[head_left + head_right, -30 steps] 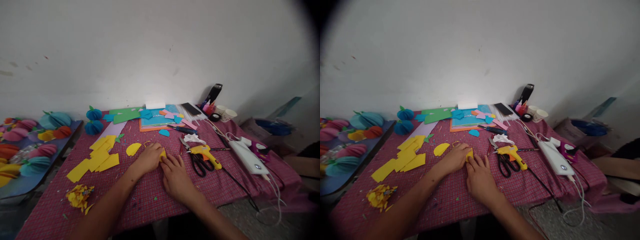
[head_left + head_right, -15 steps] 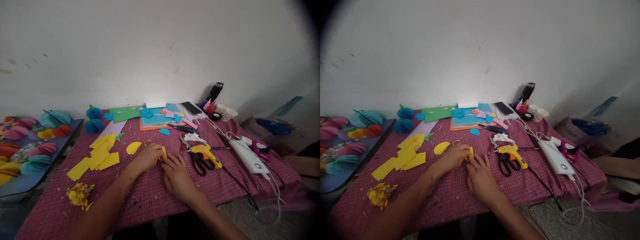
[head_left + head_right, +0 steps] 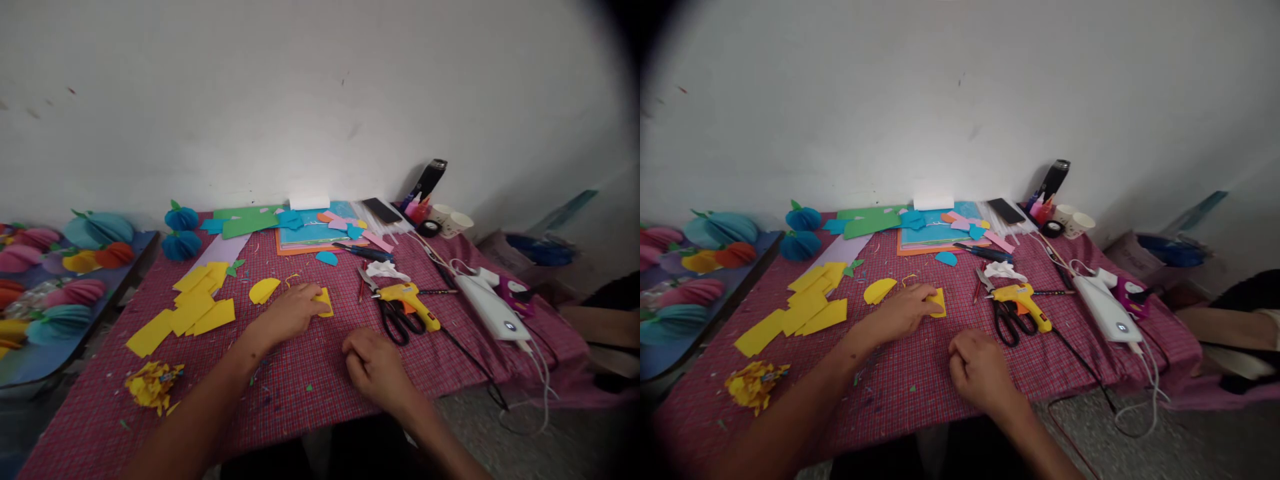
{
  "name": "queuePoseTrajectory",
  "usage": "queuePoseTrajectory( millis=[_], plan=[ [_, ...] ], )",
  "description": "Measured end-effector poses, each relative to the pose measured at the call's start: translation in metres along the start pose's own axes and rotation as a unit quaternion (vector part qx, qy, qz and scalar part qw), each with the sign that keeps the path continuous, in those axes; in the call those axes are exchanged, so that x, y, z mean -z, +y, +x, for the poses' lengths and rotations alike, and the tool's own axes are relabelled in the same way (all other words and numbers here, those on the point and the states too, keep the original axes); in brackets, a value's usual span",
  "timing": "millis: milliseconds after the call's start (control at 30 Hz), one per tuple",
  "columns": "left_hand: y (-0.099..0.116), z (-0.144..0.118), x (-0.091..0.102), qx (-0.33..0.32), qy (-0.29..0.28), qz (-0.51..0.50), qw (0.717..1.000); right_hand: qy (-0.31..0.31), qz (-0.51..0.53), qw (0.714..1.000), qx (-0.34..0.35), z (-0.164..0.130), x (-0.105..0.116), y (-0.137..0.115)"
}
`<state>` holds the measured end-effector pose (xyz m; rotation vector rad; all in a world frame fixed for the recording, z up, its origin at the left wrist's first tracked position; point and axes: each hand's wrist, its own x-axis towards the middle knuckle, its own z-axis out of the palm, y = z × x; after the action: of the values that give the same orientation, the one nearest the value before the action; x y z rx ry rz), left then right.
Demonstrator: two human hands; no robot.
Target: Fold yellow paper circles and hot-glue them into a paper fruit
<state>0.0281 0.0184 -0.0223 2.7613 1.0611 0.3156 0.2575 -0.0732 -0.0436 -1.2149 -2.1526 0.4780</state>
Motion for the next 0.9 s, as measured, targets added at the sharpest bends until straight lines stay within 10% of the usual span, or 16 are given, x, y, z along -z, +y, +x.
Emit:
queuePoseTrajectory(
  millis=[200, 400, 633, 900],
  plan=[
    [0.002, -0.001, 0.003, -0.004, -0.002, -0.008, 1.0, -0.011, -0.028, 1.0, 0.005, 0.023, 0.031, 0.003],
    [0.002, -0.003, 0.004, -0.013, 0.005, -0.018, 1.0, -0.098, -0.232, 0.968, -0.016, 0.113, 0.088, 0.037],
    [0.003, -0.005, 0.004, -0.008, 0.011, -0.028, 1.0, -0.245, -0.326, 0.913, -0.005, 0.166, 0.065, 0.057],
    [0.002, -0.006, 0.002, -0.01, 0.017, -0.045, 0.999, -0.205, -0.208, 0.955, 0.044, 0.179, 0.069, 0.072]
  ],
)
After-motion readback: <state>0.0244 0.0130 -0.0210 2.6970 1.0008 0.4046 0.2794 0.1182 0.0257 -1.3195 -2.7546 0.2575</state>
